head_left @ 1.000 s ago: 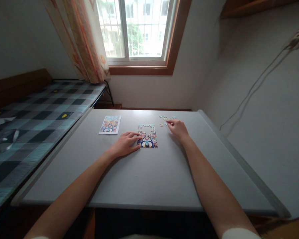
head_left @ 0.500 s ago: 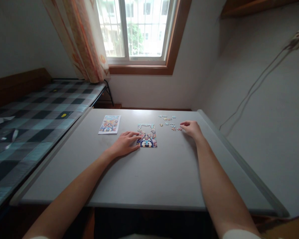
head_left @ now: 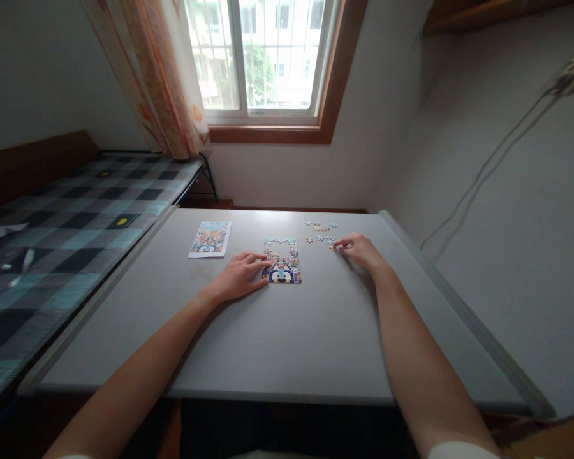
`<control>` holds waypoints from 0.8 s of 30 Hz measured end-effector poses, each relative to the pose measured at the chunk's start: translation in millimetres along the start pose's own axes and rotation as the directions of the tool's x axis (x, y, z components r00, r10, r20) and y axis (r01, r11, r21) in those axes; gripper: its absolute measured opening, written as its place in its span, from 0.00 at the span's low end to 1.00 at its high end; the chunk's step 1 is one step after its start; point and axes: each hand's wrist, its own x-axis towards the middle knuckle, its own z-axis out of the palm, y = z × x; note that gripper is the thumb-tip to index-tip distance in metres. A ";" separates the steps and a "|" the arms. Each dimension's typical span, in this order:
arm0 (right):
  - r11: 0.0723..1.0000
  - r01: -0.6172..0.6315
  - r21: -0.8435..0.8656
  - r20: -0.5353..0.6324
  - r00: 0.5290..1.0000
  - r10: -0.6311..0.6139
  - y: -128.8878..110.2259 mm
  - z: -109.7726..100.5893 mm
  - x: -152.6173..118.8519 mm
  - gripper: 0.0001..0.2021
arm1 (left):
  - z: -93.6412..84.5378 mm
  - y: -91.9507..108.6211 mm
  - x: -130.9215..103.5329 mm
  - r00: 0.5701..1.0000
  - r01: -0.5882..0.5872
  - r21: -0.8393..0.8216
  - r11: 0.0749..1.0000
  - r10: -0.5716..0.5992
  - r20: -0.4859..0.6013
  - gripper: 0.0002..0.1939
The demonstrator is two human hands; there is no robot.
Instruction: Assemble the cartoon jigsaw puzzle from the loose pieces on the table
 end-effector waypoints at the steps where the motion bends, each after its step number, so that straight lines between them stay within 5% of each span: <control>1: 1.000 0.004 -0.008 0.004 1.000 -0.004 0.3 0.6 0.3 0.12 | 0.0 0.0 0.0 1.000 0.000 0.002 1.000 0.000 0.003 0.21; 18: 1.000 0.012 0.024 0.066 0.998 -0.014 -2.5 -3.0 -0.7 0.10 | 1.0 -0.8 0.3 1.000 -0.011 0.001 1.000 0.011 -0.006 0.21; 24: 0.996 0.026 0.090 -0.004 1.000 -0.026 0.4 -5.1 -0.1 0.09 | 1.2 -1.2 0.1 1.000 -0.011 0.002 1.000 0.011 -0.002 0.20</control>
